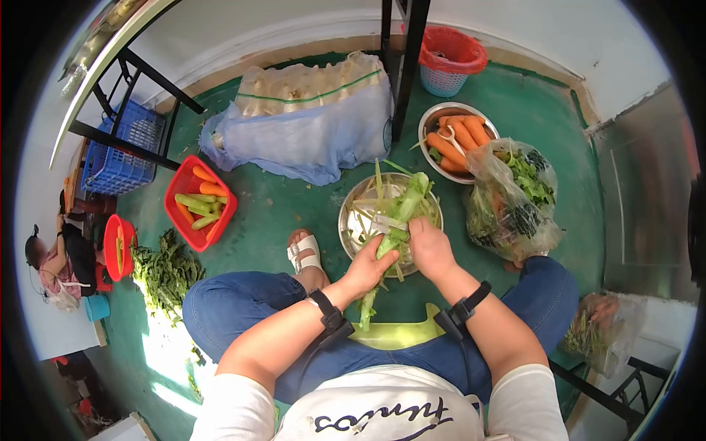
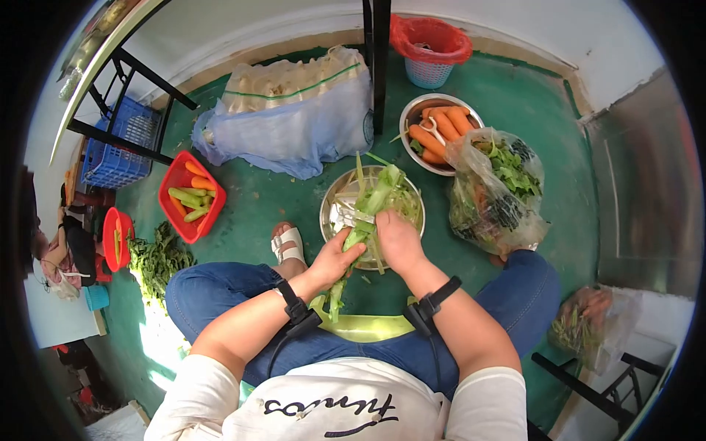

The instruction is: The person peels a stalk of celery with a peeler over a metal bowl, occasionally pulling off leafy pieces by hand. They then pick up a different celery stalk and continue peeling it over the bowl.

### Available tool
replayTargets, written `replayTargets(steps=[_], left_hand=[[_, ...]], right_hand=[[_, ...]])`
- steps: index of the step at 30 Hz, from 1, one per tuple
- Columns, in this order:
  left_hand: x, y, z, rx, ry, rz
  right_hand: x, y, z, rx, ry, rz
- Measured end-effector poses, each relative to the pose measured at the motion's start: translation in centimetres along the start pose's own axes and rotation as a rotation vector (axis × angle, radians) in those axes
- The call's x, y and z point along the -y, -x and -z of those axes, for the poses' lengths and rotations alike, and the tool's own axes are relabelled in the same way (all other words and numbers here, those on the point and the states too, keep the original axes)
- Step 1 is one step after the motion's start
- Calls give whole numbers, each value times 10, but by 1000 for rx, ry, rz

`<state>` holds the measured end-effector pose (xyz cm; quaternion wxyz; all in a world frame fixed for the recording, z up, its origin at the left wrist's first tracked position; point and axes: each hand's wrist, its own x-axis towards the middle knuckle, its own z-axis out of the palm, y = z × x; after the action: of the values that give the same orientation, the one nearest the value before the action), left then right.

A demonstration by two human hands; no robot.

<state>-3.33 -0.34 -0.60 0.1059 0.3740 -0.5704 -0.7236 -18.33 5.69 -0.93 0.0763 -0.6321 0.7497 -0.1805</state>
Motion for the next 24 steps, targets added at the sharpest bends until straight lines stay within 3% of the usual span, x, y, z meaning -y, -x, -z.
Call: replayTargets(steps=[2, 4, 6, 8, 14, 19, 21, 22, 24], left_hand=[[-6, 4, 0, -4, -1, 54], [-7, 7, -3, 2, 3, 106], [-3, 9, -6, 21, -24, 39], [2, 8, -4, 16, -76, 12], [15, 1, 6, -23, -246, -40], [3, 6, 2, 3, -132, 46], [0, 5, 1, 15, -63, 59], [-1, 5, 2, 24, -49, 58], [-6, 4, 2, 25, -32, 50]], right_hand=[[-8, 0, -6, -11, 15, 12], [-25, -5, -2, 5, 76, -228], [-44, -8, 2, 13, 2, -308], [-46, -6, 2, -72, 21, -246], [-11, 3, -2, 45, 7, -51], [-27, 4, -10, 121, 94, -154], [-41, 0, -9, -6, 7, -232], [-40, 0, -9, -6, 8, -230], [-37, -1, -7, -212, -156, -158]])
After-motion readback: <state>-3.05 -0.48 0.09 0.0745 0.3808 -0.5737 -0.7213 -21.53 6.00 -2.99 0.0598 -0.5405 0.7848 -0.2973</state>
